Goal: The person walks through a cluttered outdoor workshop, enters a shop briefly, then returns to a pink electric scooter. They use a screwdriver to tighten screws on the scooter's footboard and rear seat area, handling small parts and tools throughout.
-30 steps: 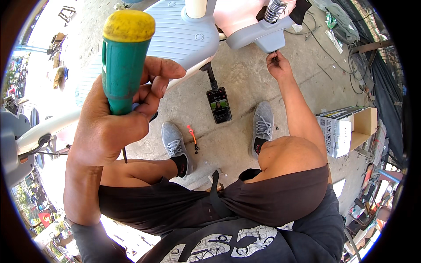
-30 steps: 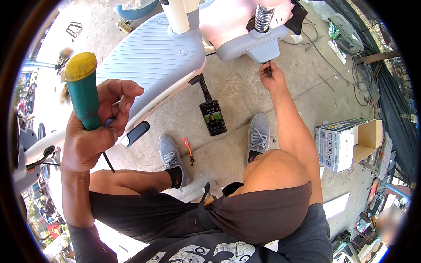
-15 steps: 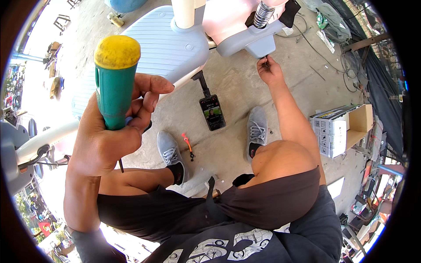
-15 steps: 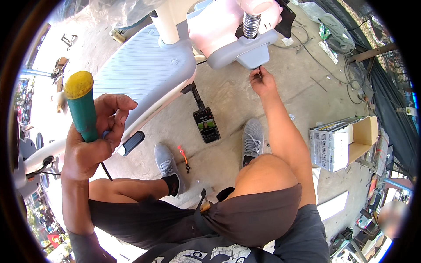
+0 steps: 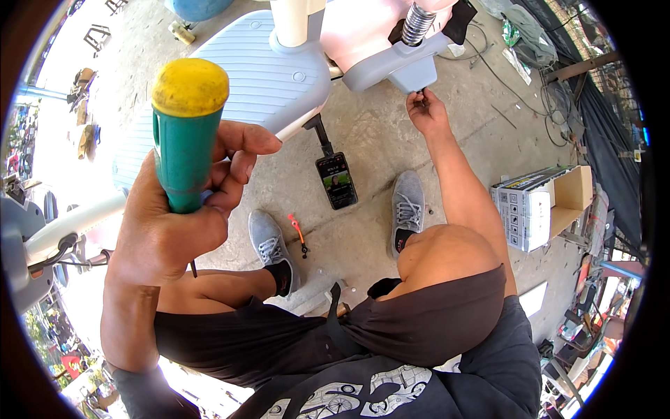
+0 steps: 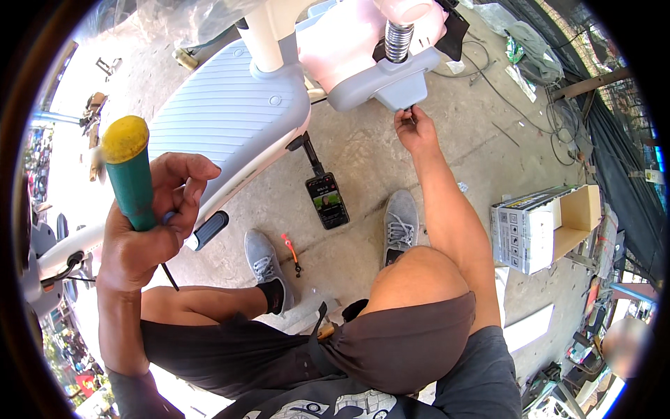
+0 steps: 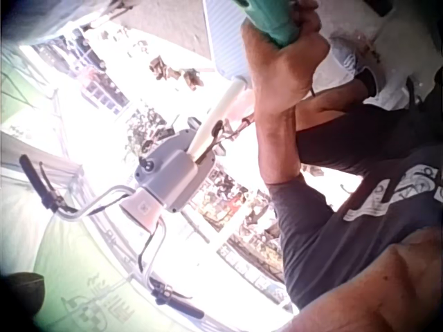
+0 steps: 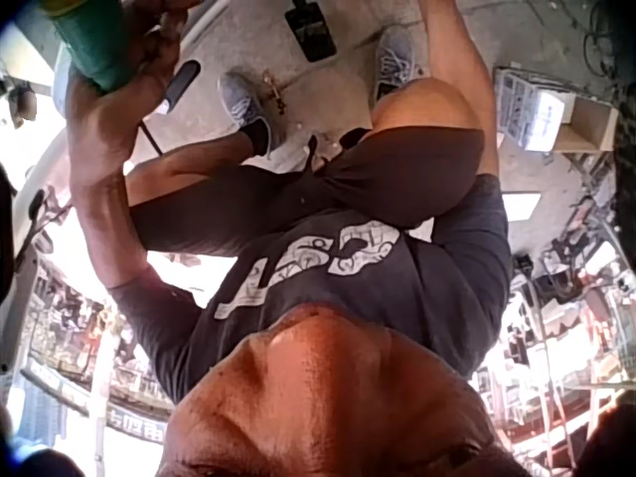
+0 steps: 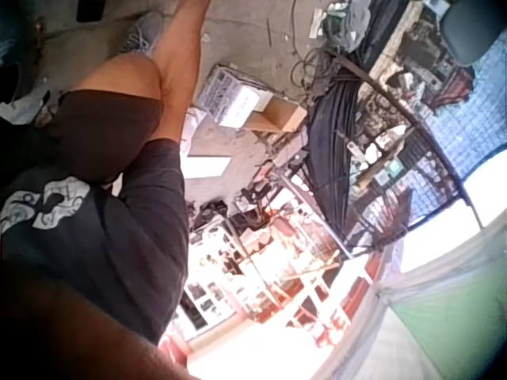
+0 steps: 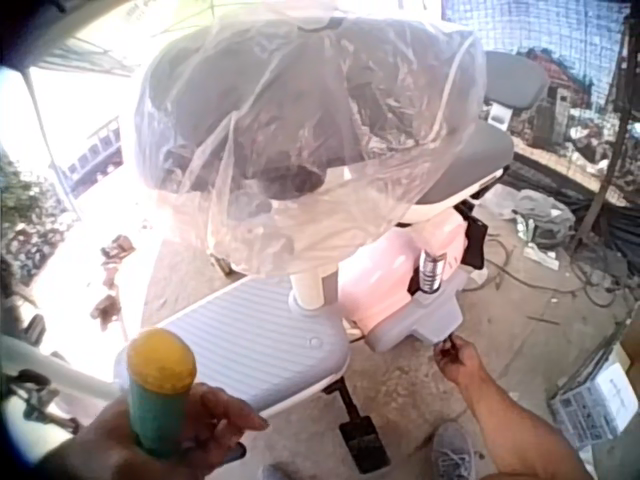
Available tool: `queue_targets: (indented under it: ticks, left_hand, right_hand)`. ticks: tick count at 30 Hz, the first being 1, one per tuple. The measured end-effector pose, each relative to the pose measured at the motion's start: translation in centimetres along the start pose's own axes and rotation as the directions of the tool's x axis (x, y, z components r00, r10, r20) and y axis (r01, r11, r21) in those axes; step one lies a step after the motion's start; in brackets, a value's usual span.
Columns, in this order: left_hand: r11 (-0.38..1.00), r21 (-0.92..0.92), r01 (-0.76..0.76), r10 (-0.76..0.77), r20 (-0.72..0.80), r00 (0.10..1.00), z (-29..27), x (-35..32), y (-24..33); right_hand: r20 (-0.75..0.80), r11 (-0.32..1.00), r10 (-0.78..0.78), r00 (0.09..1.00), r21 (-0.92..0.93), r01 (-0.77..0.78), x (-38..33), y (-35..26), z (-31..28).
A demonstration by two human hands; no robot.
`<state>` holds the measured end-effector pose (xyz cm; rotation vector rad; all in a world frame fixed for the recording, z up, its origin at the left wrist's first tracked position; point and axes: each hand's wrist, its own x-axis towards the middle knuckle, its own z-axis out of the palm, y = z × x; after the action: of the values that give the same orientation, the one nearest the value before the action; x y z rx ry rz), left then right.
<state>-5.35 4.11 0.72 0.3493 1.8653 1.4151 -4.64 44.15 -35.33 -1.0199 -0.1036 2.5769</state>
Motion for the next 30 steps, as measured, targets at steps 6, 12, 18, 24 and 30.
queue_targets:
  ticks: [6,12,18,24,30]
  left_hand:
    - [1.0,0.002,0.007,-0.007,-0.016,1.0,0.2,0.3,0.1]
    - [1.0,0.006,0.008,-0.008,-0.03,1.0,0.0,0.2,-0.1]
    - [1.0,0.0,0.012,-0.012,-0.021,1.0,0.0,0.0,0.0]
    - [0.999,-0.051,-0.005,0.002,-0.066,0.998,0.1,-0.2,-0.3]
    - [0.999,-0.036,-0.028,0.025,-0.097,0.995,0.1,-0.5,0.1]
  right_hand:
    - [-0.023,0.999,-0.031,0.999,0.01,0.032,-0.1,0.2,0.1]
    - [-0.047,0.999,-0.032,0.998,0.022,0.033,-0.6,0.5,0.3]
    - [-0.077,0.999,-0.049,0.996,-0.006,0.048,-0.5,0.1,0.6]
    - [-0.106,0.999,-0.047,0.993,-0.03,0.044,-0.3,-0.4,0.9]
    - [-0.106,0.97,-0.119,0.987,-0.224,0.093,-0.6,-0.7,0.4]
